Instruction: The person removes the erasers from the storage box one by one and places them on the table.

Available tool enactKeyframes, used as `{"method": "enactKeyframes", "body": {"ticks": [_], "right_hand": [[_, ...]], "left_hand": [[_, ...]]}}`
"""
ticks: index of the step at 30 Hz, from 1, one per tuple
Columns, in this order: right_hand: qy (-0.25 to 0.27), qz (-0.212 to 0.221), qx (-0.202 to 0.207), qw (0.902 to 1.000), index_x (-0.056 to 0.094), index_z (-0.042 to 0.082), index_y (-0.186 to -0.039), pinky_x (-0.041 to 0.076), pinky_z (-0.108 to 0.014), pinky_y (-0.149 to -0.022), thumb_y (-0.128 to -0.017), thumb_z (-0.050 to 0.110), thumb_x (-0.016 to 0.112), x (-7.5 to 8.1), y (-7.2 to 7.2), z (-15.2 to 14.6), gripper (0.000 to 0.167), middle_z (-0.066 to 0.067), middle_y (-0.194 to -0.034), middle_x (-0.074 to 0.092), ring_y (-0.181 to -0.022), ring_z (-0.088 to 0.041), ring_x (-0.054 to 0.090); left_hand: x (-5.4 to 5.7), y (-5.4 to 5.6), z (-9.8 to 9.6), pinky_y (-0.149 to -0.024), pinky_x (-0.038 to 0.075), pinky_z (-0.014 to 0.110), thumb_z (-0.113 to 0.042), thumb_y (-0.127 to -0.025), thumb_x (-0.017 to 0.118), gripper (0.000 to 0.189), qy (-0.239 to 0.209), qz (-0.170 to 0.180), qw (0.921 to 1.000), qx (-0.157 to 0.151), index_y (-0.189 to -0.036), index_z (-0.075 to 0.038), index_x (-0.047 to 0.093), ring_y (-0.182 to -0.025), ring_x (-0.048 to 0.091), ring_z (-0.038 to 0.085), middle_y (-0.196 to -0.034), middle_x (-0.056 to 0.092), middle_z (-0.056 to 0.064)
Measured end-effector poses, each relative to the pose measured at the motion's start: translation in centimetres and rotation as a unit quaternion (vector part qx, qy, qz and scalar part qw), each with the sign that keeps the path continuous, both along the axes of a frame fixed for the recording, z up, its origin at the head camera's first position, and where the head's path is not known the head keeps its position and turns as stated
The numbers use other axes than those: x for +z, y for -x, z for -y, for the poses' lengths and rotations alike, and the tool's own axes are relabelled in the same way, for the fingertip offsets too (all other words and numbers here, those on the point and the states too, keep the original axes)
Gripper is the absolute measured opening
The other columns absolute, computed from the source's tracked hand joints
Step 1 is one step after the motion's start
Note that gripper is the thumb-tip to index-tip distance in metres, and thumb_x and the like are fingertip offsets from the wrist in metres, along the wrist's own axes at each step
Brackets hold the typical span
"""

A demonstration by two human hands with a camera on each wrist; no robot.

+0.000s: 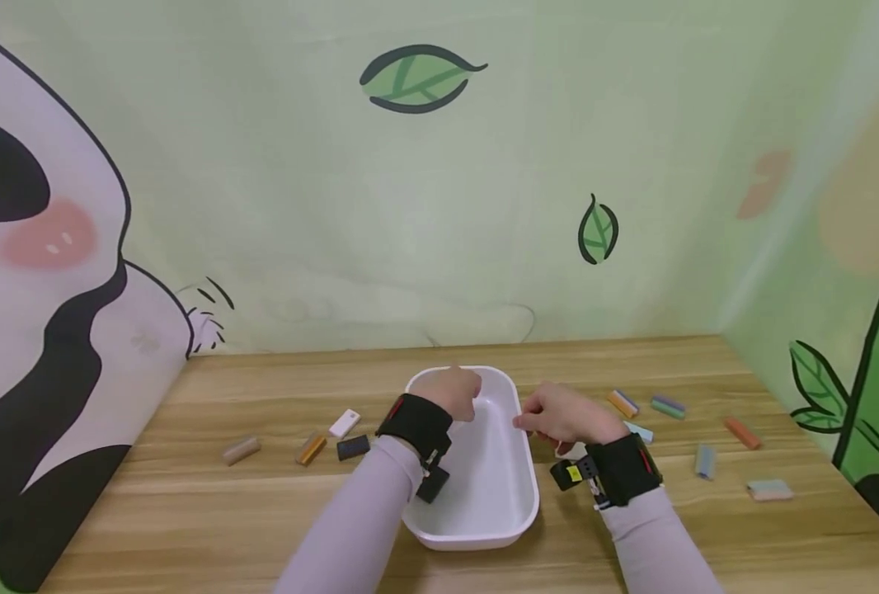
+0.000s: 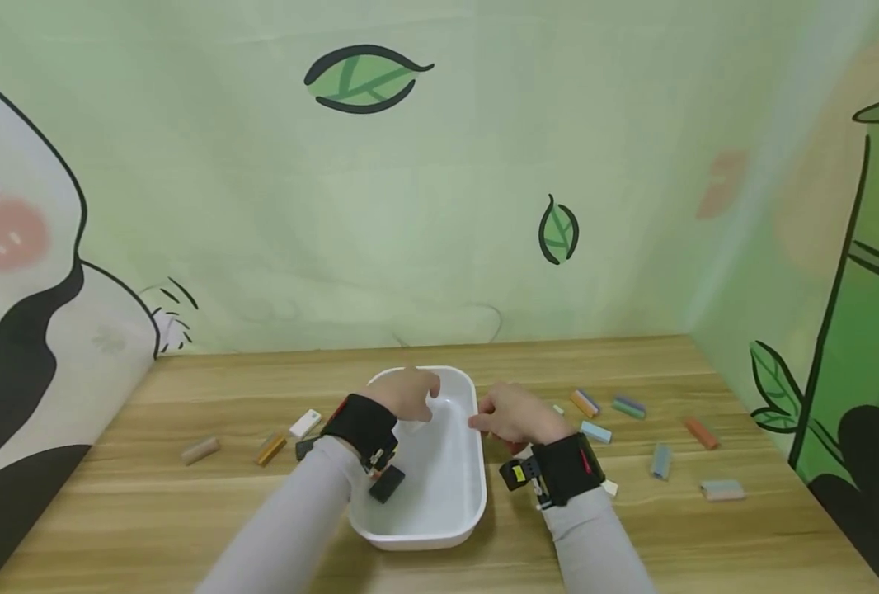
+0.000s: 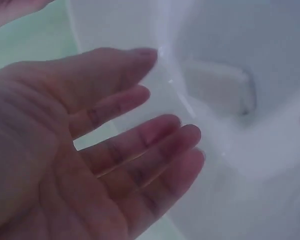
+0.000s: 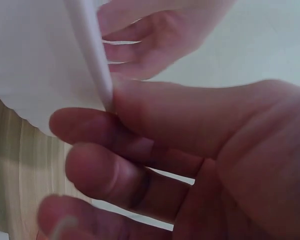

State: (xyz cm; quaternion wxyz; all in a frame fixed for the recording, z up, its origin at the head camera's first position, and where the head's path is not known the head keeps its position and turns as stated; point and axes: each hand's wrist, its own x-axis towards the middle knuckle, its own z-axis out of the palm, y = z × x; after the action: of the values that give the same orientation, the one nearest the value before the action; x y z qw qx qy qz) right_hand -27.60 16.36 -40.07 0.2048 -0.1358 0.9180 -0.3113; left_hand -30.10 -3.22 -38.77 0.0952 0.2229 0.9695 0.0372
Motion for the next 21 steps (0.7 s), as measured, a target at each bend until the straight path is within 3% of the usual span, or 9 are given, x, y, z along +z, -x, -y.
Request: {"method": "enactKeyframes", "body": {"ticks": [4,8,13,21], "right_hand": [[0.008,0.001,0.004,1.0,0.066,0.002,-0.078,0.049,-0.029,-0.047,-0.097,0.019,0.062,-0.3,-0.1,0.2,0.026,-0.002,-0.059,0.049,-0.048,-0.015,0.046],[0.014,0.002,0.016,0.9998,0.065,0.001,-0.078,0.049,-0.03,-0.047,-0.097,0.018,0.062,-0.4,-0.2,0.4,0.026,-0.001,-0.057,0.047,-0.047,-0.014,0.045],[0.014,0.001,0.012,0.9998,0.065,0.001,-0.077,0.049,-0.03,-0.047,-0.097,0.017,0.062,-0.3,-0.3,0.6,0.025,-0.001,-0.056,0.046,-0.046,-0.013,0.044],[0.012,-0.005,0.016,0.9998,0.065,0.001,-0.076,0.048,-0.029,-0.046,-0.097,0.018,0.063,-0.4,-0.2,0.6,0.026,-0.004,-0.059,0.049,-0.047,-0.014,0.047]], "left_hand": [[-1.1,-0.4,-0.5,-0.069,0.045,0.031,-0.009,-0.082,0.07,0.008,0.034,-0.025,0.9989,0.019,-0.08,-0.014,0.064,-0.07,0.052,0.014,-0.079,0.062,-0.002],[-2.0,-0.6,-0.6,-0.072,0.043,0.03,-0.003,-0.084,0.067,0.013,0.024,-0.019,0.999,0.034,-0.076,-0.011,0.06,-0.07,0.049,0.016,-0.079,0.061,0.001],[-2.5,-0.8,-0.5,-0.068,0.041,0.029,0.004,-0.082,0.064,0.018,-0.007,-0.015,0.9993,0.034,-0.074,-0.01,0.056,-0.068,0.048,0.017,-0.074,0.057,0.003],[-2.7,-0.6,-0.4,-0.067,0.041,0.029,0.005,-0.08,0.061,0.017,0.0,-0.021,0.9996,0.018,-0.073,-0.01,0.055,-0.067,0.048,0.017,-0.075,0.06,0.005]]}}
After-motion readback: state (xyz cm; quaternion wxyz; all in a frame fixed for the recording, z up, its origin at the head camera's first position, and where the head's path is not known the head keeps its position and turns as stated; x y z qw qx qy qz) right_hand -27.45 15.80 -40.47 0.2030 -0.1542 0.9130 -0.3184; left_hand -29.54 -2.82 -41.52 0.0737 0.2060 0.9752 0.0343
